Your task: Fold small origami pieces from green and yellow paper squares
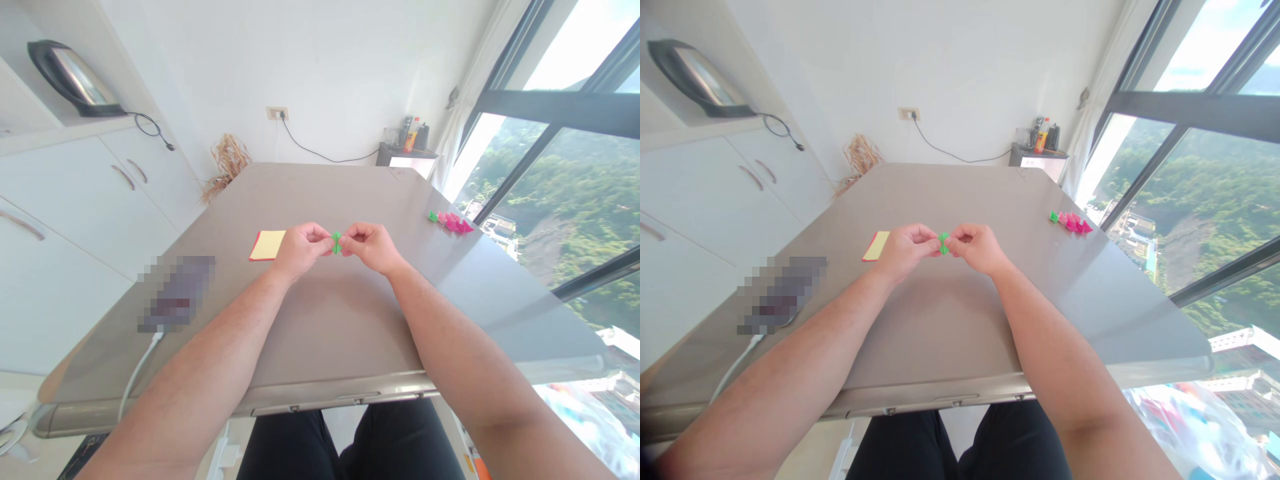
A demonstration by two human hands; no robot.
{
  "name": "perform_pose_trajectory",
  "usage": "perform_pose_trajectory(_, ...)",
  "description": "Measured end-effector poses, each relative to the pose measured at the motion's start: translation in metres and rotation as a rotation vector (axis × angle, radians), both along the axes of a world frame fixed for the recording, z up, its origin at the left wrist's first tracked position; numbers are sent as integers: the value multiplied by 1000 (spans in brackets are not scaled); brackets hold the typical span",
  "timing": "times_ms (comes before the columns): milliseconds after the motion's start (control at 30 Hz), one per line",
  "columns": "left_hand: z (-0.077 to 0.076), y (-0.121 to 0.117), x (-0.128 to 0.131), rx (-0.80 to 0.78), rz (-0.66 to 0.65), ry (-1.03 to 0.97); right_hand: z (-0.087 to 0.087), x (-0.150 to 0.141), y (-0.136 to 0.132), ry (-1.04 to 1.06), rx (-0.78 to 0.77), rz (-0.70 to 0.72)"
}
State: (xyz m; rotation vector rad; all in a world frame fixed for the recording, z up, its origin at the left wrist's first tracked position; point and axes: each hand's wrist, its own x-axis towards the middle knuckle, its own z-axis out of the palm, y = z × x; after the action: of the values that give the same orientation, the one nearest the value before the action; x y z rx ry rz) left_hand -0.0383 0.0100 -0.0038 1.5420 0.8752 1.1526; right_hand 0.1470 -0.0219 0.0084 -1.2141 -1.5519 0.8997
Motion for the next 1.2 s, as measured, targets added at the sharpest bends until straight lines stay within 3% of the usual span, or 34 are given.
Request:
perform_pose_trajectory(133, -5, -1, 5, 32, 91, -19, -1, -8, -1, 52, 33, -80)
perform_pose_trajectory(400, -10, -4, 13, 55, 203, -93, -7, -16, 1, 180, 2, -107)
perform_pose_trajectory(667, -5, -10, 18, -43, 219, -148, -7, -19, 0, 171, 6, -141)
perform_pose_trajectory(967, -5, -11, 20, -48, 222, -180, -5, -24, -3, 213, 12, -147)
perform_pose_trajectory(1200, -2, -12, 21, -44, 238, -192, -5, -27, -5, 132, 45, -188)
